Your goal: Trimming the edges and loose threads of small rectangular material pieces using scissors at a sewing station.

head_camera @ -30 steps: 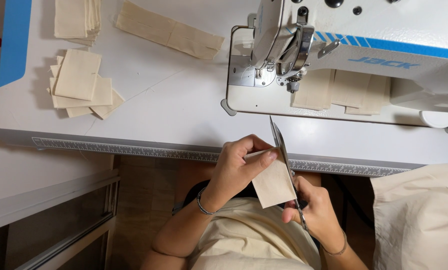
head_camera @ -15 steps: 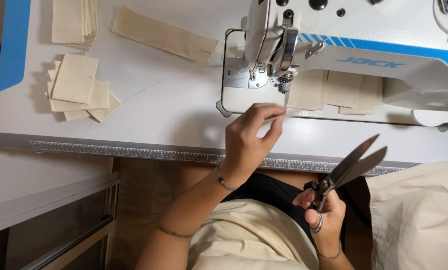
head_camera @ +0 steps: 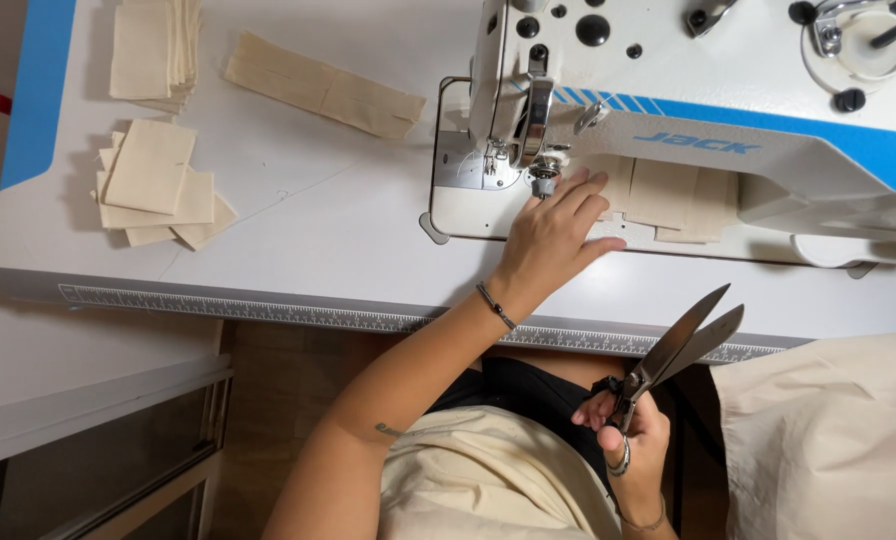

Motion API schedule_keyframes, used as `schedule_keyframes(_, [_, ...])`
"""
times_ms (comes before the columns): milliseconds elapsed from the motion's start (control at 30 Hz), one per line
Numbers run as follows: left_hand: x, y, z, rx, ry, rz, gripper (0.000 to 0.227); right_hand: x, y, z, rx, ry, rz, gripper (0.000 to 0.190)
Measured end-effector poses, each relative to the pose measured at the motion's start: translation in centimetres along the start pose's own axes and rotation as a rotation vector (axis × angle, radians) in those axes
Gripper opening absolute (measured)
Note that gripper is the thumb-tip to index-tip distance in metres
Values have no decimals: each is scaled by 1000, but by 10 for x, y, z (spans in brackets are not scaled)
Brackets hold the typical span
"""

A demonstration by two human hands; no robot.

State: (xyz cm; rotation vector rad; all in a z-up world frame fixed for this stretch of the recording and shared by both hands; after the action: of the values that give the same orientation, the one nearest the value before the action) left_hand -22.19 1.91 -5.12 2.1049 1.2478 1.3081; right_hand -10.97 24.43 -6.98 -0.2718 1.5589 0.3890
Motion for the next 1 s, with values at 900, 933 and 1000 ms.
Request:
schedule_keyframes(900, [-259, 315, 166, 347, 773, -515, 75, 20, -56, 8, -230, -117, 169, 59])
schedule_keyframes(933, [-247, 312, 162, 362, 776, -520, 75, 13, -63, 9, -240, -106, 169, 59])
schedule_keyframes(1000, [-224, 307, 147, 335, 713, -394, 69, -1, -77, 7, -228, -40, 157, 42])
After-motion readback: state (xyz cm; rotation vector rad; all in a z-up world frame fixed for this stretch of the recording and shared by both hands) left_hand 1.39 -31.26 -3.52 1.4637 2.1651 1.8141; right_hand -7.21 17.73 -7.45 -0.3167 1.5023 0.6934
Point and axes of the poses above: each hand's wrist, its own z-axis away from the middle knuckle, its own y-axis out of the back of the hand, x = y × z, the point moved 4 cm from there along -z, towards the middle knuckle, and after that the axes turned 4 degrees about z, right-handed, at the moved point
